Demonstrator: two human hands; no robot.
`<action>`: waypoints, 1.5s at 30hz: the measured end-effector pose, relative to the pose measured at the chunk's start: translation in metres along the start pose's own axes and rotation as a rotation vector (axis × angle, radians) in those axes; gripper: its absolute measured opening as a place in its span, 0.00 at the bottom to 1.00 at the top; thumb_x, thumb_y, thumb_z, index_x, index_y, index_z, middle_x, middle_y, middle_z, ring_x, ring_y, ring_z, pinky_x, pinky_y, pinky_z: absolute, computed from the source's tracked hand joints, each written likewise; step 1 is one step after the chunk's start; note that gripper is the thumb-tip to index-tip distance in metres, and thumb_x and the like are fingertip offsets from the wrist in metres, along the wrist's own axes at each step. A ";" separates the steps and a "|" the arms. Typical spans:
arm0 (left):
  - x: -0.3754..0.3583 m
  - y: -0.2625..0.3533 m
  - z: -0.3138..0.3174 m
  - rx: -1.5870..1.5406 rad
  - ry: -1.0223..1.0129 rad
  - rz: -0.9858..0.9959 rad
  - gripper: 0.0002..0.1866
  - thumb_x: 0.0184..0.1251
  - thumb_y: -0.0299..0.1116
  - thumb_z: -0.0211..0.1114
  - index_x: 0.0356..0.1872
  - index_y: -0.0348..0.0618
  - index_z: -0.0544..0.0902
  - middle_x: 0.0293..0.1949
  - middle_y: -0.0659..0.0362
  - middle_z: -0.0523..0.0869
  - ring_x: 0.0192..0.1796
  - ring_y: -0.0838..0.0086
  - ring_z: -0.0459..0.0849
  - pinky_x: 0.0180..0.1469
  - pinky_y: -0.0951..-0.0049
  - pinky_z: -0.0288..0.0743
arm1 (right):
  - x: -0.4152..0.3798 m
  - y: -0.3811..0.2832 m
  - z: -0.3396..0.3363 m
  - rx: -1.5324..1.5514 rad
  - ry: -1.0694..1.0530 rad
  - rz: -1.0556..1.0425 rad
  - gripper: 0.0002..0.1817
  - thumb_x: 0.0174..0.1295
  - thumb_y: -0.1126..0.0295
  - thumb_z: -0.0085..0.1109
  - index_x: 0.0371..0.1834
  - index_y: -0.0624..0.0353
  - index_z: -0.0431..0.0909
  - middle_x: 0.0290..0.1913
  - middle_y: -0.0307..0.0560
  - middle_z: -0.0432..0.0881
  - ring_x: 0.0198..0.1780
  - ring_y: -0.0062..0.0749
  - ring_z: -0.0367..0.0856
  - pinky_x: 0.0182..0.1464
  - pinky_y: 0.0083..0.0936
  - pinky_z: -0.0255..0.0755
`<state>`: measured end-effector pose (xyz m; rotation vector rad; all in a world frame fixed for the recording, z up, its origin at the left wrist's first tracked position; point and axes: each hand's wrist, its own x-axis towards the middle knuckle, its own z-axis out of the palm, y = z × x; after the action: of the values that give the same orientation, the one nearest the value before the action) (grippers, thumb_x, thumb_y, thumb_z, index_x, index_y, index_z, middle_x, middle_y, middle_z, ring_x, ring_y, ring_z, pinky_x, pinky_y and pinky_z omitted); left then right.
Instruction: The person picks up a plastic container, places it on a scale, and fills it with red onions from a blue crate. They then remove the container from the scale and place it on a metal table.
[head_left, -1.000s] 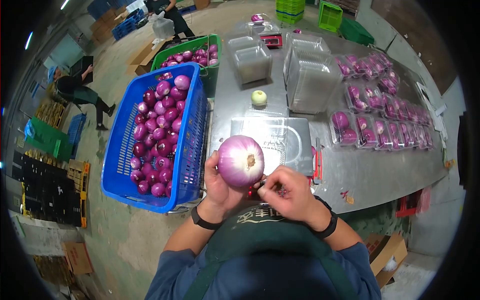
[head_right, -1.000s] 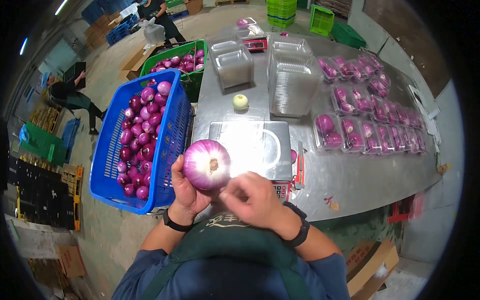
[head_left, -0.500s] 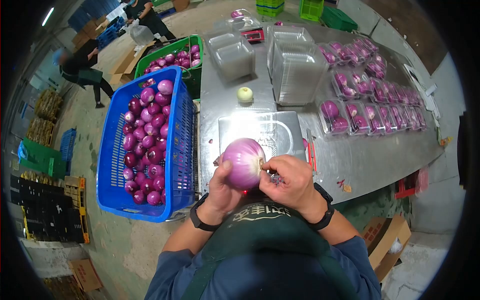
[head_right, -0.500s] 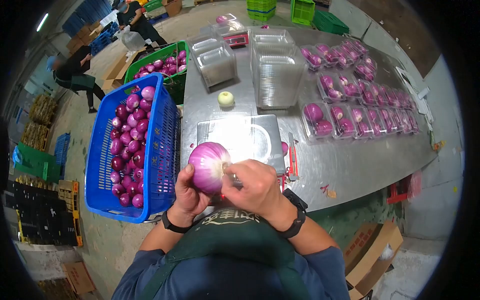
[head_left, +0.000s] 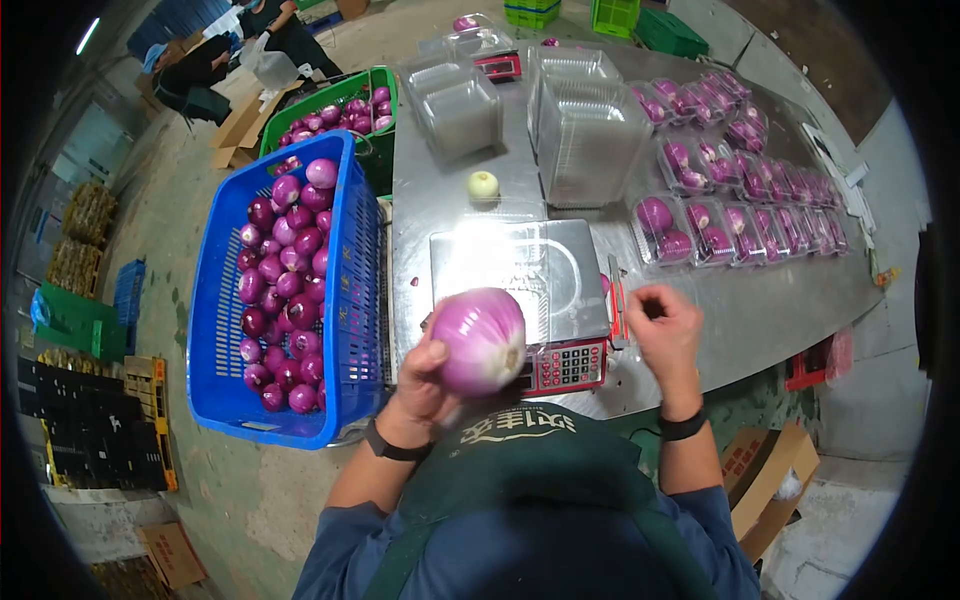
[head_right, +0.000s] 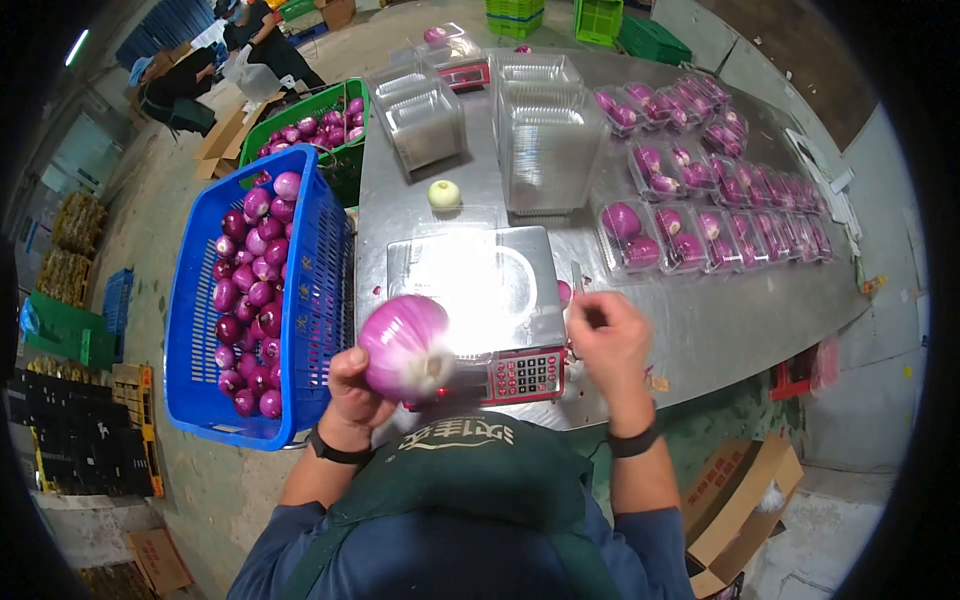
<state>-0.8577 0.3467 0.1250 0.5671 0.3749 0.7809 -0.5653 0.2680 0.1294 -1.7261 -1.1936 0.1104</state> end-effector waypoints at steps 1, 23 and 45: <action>0.002 0.012 0.011 0.135 0.062 0.108 0.46 0.56 0.49 0.73 0.73 0.40 0.64 0.63 0.45 0.78 0.65 0.56 0.81 0.70 0.55 0.76 | -0.003 0.018 -0.015 -0.063 -0.018 0.056 0.04 0.55 0.77 0.70 0.31 0.62 0.84 0.27 0.49 0.84 0.25 0.38 0.83 0.32 0.29 0.78; 0.037 0.001 -0.030 1.696 0.373 0.549 0.34 0.53 0.41 0.82 0.60 0.40 0.80 0.54 0.50 0.84 0.55 0.58 0.81 0.60 0.61 0.75 | -0.046 0.103 -0.025 -0.303 -0.237 0.469 0.15 0.62 0.62 0.70 0.42 0.65 0.87 0.30 0.52 0.88 0.31 0.43 0.86 0.42 0.34 0.81; 0.031 0.012 0.009 1.105 0.476 0.429 0.19 0.60 0.33 0.77 0.50 0.37 0.84 0.44 0.53 0.87 0.46 0.71 0.84 0.51 0.69 0.79 | 0.090 0.042 0.156 0.315 -0.585 0.676 0.40 0.61 0.61 0.74 0.72 0.72 0.69 0.44 0.48 0.84 0.38 0.25 0.83 0.30 0.23 0.77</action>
<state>-0.8393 0.3734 0.1362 1.5344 1.1784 1.0943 -0.5780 0.4378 0.0578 -1.7901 -0.8608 1.2110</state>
